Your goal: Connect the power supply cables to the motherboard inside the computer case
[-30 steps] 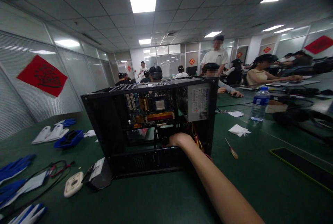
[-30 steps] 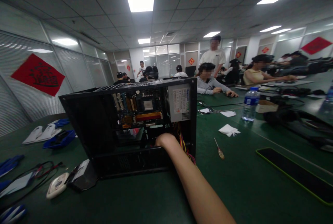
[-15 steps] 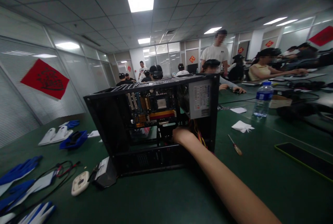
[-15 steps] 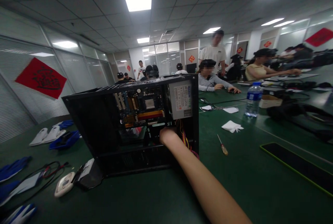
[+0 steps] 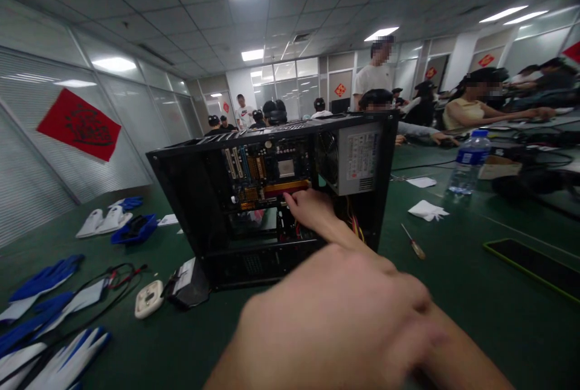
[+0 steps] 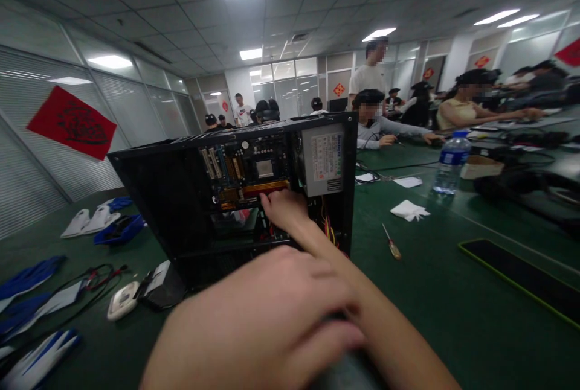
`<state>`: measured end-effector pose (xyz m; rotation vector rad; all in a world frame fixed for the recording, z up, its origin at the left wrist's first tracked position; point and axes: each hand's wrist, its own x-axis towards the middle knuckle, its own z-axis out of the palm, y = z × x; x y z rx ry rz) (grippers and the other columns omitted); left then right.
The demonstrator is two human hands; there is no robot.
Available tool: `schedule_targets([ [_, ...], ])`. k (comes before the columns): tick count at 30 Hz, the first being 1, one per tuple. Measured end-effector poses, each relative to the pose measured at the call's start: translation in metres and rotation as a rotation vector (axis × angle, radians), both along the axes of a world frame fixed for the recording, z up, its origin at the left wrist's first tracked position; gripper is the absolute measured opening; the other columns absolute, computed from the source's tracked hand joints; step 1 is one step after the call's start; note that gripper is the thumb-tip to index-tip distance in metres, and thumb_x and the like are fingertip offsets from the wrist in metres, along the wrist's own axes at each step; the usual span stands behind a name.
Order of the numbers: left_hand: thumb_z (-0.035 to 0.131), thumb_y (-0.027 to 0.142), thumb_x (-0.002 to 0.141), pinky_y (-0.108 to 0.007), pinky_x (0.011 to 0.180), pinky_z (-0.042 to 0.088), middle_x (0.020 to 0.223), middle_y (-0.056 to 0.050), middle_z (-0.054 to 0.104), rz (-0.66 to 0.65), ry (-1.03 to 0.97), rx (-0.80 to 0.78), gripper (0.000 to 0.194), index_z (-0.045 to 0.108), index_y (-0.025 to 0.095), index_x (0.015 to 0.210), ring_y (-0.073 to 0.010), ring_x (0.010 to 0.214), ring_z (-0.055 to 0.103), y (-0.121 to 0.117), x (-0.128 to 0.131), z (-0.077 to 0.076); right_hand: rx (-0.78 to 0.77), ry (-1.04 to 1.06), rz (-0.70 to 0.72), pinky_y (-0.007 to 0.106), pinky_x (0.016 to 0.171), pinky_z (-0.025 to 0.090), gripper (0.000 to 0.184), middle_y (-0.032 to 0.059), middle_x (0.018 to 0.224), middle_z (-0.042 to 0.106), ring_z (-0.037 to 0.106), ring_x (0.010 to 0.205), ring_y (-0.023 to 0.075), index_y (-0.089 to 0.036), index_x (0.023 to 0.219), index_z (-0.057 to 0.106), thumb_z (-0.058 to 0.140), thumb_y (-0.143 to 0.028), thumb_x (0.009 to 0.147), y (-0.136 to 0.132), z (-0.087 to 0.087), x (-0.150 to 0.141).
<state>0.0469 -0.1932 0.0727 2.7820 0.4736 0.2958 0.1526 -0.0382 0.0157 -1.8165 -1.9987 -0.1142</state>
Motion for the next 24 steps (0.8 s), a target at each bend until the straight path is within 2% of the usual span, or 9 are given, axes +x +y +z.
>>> schedule_targets([
  [3,0.056,0.038,0.097,-0.039,0.1,0.05,0.118,-0.009,0.072,0.301,0.024,0.094,0.028,0.07,0.021,0.115,-0.0264,0.112,0.066,0.023,-0.036,0.027,0.181,0.16,0.036,0.028,0.061,0.041,0.059,0.0105,0.082,0.077,0.072,0.075,0.0221,-0.021,0.083,0.077,0.03,-0.049,0.104,-0.003,0.0,0.0],
  [7,0.063,0.043,0.091,-0.043,0.104,0.048,0.131,-0.013,0.066,0.682,0.037,0.22,0.048,0.062,0.02,0.132,-0.0315,0.12,0.062,0.048,-0.083,0.032,0.509,0.465,0.23,0.027,0.055,0.031,0.059,0.0056,0.057,0.064,0.057,0.053,0.0149,-0.019,0.058,0.06,0.038,-0.05,0.102,-0.008,-0.005,0.004],
  [9,0.063,0.047,0.089,-0.046,0.106,0.046,0.137,-0.013,0.062,0.758,0.03,0.282,0.057,0.056,0.021,0.14,-0.0327,0.124,0.06,0.05,-0.094,0.034,0.669,0.684,0.345,0.028,0.052,0.03,0.063,0.0015,0.046,0.05,0.045,0.044,0.0117,-0.02,0.048,0.046,0.038,-0.054,0.101,-0.011,-0.006,0.002],
  [12,0.068,0.052,0.084,-0.052,0.112,0.04,0.143,-0.013,0.058,0.756,0.027,0.359,0.067,0.054,0.025,0.143,-0.0343,0.128,0.056,0.045,-0.098,0.037,0.77,0.995,0.431,0.027,0.05,0.03,0.066,-0.0019,0.042,0.039,0.037,0.04,0.0102,-0.022,0.045,0.037,0.038,-0.059,0.1,-0.017,-0.004,-0.004],
  [15,0.073,0.057,0.078,-0.061,0.118,0.026,0.146,-0.012,0.055,0.734,0.043,0.389,0.072,0.057,0.027,0.141,-0.0364,0.131,0.053,0.039,-0.094,0.038,0.753,1.207,0.449,0.028,0.051,0.035,0.067,-0.0019,0.043,0.039,0.041,0.043,0.0115,-0.023,0.045,0.039,0.038,-0.063,0.099,-0.022,0.001,-0.01],
  [17,0.073,0.059,0.077,-0.063,0.119,0.022,0.145,-0.011,0.056,0.722,0.046,0.388,0.069,0.061,0.028,0.137,-0.0362,0.131,0.053,0.037,-0.092,0.039,0.725,1.316,0.443,0.028,0.053,0.038,0.068,-0.0019,0.043,0.039,0.042,0.044,0.0123,-0.024,0.045,0.039,0.034,-0.065,0.099,-0.024,0.005,-0.012],
  [20,0.072,0.056,0.079,-0.052,0.111,0.039,0.13,-0.01,0.067,0.682,0.081,0.303,0.054,0.07,0.029,0.126,-0.0321,0.118,0.063,0.034,-0.091,0.041,0.682,1.386,0.438,0.028,0.052,0.04,0.069,-0.0015,0.043,0.038,0.042,0.043,0.0126,-0.024,0.045,0.039,0.031,-0.067,0.098,-0.027,0.01,-0.01],
  [22,0.07,0.054,0.082,-0.039,0.092,0.052,0.11,-0.007,0.075,0.666,0.13,0.18,0.042,0.076,0.028,0.114,-0.0274,0.098,0.07,0.032,-0.093,0.044,0.656,1.392,0.437,0.028,0.051,0.04,0.069,-0.0011,0.043,0.039,0.043,0.043,0.0128,-0.024,0.045,0.04,0.03,-0.069,0.098,-0.027,0.011,-0.009],
  [24,0.068,0.051,0.084,-0.029,0.074,0.052,0.094,-0.005,0.077,0.628,0.163,0.066,0.033,0.079,0.028,0.104,-0.0223,0.08,0.071,0.029,-0.095,0.049,0.65,1.399,0.439,0.028,0.051,0.039,0.07,-0.0009,0.042,0.038,0.043,0.043,0.0128,-0.024,0.044,0.039,0.029,-0.069,0.098,-0.027,0.01,-0.008],
])
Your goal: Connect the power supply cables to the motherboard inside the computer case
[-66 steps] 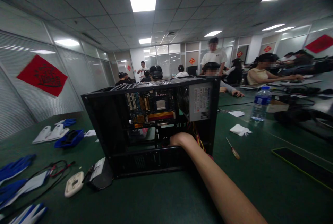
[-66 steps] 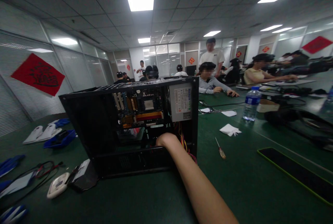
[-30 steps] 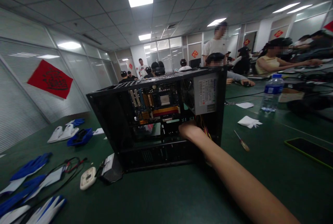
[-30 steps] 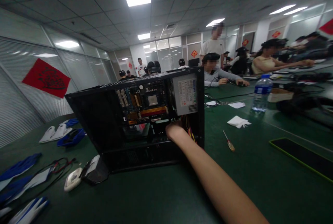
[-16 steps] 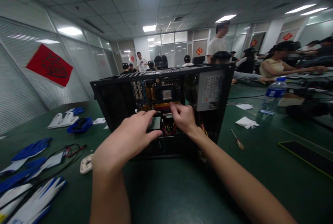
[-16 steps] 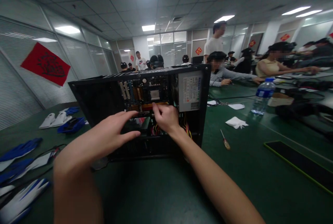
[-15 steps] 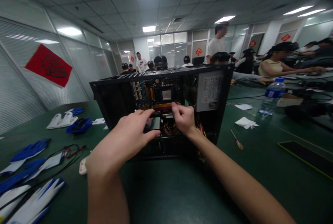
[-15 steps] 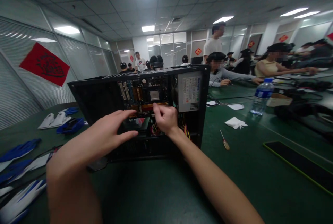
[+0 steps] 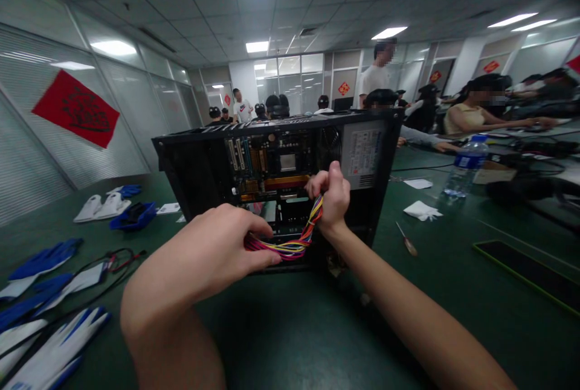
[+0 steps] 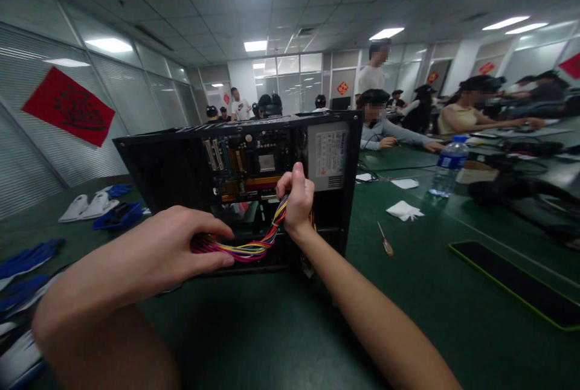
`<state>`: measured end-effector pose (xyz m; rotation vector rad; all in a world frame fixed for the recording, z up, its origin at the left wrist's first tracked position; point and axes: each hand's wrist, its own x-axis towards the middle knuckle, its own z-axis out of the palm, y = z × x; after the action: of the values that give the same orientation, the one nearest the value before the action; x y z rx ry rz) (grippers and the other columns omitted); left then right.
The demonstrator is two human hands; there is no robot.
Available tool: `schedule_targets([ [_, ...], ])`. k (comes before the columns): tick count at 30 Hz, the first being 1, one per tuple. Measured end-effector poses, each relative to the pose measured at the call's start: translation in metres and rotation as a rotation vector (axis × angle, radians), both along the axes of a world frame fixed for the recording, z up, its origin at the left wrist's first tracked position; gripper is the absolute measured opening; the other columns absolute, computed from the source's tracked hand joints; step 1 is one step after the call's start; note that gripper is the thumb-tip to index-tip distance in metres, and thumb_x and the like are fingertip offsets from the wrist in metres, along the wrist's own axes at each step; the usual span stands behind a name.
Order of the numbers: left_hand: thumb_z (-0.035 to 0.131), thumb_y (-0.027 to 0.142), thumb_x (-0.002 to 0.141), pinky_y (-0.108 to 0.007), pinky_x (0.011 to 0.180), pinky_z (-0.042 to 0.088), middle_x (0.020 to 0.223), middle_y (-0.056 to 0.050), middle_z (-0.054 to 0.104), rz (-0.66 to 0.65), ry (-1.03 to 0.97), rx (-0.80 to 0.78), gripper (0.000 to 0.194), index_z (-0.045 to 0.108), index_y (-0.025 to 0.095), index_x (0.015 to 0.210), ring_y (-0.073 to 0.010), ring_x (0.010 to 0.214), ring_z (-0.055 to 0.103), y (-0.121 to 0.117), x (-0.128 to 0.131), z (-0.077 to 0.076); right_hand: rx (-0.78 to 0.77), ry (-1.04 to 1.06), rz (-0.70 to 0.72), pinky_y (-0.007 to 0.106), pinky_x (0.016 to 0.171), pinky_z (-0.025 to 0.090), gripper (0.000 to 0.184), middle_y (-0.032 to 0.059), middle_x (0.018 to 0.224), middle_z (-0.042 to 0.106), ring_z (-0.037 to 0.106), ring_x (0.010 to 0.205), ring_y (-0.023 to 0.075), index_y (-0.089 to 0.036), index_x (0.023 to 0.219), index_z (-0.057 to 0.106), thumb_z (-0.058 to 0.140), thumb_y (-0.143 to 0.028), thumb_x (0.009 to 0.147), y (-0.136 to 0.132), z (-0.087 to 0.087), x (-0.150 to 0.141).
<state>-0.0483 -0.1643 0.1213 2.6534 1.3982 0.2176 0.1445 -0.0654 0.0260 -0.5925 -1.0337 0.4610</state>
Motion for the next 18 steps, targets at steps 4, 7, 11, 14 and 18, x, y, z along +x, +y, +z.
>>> schedule_targets([
  [4,0.066,0.041,0.089,-0.021,0.064,0.048,0.086,-0.002,0.076,-0.236,-0.052,-0.156,0.025,0.08,0.026,0.103,-0.0154,0.071,0.068,-0.012,0.001,0.012,0.008,-0.041,0.022,0.028,0.052,0.038,0.071,-0.0012,0.042,0.037,0.042,0.043,0.0124,-0.024,0.043,0.039,0.029,-0.067,0.099,0.003,-0.005,0.002],
  [7,0.064,0.037,0.092,-0.019,0.067,0.048,0.085,-0.004,0.076,-0.39,-0.126,-0.198,0.024,0.079,0.022,0.102,-0.0134,0.073,0.068,-0.02,0.007,0.02,-0.036,-0.297,0.052,0.028,0.054,0.038,0.073,-0.0002,0.044,0.044,0.044,0.045,0.012,-0.022,0.045,0.046,0.029,-0.069,0.099,0.001,-0.001,0.008],
  [11,0.06,0.043,0.094,-0.019,0.062,0.048,0.072,-0.004,0.072,-0.39,-0.336,-0.128,0.032,0.079,0.017,0.089,-0.0128,0.064,0.064,-0.011,0.013,0.019,0.016,-0.746,0.001,0.028,0.065,0.043,0.076,0.0037,0.061,0.061,0.057,0.061,0.0146,-0.019,0.059,0.062,0.028,-0.077,0.094,-0.026,0.025,0.018],
  [14,0.06,0.053,0.092,-0.021,0.054,0.046,0.065,-0.003,0.068,-0.308,-0.619,-0.062,0.041,0.076,0.016,0.084,-0.0134,0.057,0.06,0.008,0.017,0.011,0.12,-0.836,0.239,0.028,0.068,0.047,0.089,0.0061,0.078,0.069,0.063,0.073,0.0174,-0.018,0.077,0.07,0.011,-0.084,0.089,-0.063,0.051,0.021],
  [18,0.049,0.068,0.092,-0.022,0.051,0.047,0.073,-0.006,0.069,-0.268,-0.992,-0.076,0.057,0.072,0.015,0.098,-0.0155,0.06,0.062,0.019,0.031,0.002,-0.001,-0.807,0.311,0.023,0.049,0.039,0.063,-0.0003,0.065,0.063,0.054,0.055,0.0122,-0.018,0.083,0.071,0.051,-0.078,0.086,-0.11,0.072,0.022],
])
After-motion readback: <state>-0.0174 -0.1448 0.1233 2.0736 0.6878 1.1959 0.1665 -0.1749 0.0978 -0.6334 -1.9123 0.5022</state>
